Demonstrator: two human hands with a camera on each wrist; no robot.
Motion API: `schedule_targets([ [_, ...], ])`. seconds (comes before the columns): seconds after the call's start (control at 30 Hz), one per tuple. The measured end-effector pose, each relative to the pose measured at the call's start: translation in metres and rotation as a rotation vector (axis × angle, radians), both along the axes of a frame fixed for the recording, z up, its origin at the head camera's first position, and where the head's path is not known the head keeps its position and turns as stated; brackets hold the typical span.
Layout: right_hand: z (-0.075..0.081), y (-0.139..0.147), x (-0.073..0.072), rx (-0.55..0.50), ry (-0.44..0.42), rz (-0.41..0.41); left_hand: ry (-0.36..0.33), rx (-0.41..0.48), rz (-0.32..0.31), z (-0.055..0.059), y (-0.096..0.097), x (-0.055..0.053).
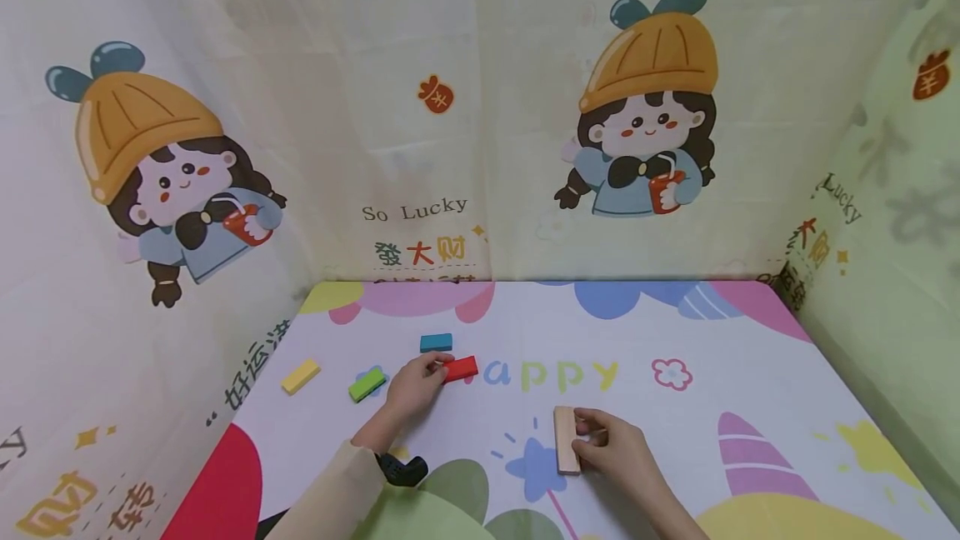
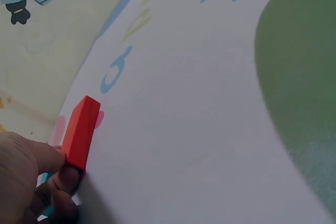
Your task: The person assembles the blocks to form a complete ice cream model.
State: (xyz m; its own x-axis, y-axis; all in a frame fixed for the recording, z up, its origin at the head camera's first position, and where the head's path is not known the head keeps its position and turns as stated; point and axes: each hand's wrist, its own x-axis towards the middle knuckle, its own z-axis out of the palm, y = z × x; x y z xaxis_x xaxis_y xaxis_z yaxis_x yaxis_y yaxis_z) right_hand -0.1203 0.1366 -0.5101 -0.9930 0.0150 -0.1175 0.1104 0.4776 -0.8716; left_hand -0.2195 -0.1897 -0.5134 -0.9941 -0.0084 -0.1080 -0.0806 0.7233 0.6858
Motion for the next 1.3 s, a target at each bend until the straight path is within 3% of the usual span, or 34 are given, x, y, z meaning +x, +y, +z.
schedule_targets([
  [0.17,0.0,-0.007,0.006,-0.002,0.001,0.006,0.056,-0.06,-0.051,-0.003,0.01,0.003],
  [0.3,0.0,-0.012,0.008,-0.028,0.011,0.034,0.102,-0.047,-0.092,-0.002,0.017,0.005],
  [0.5,0.0,-0.017,0.01,0.002,0.049,0.025,0.111,-0.012,-0.149,0.0,0.032,0.008],
  [0.87,-0.001,-0.02,0.01,0.034,0.0,-0.007,0.168,-0.045,-0.256,-0.003,0.067,0.007],
  [1.3,-0.001,-0.02,0.01,0.028,-0.012,-0.009,0.135,-0.035,-0.276,-0.003,0.101,0.011],
])
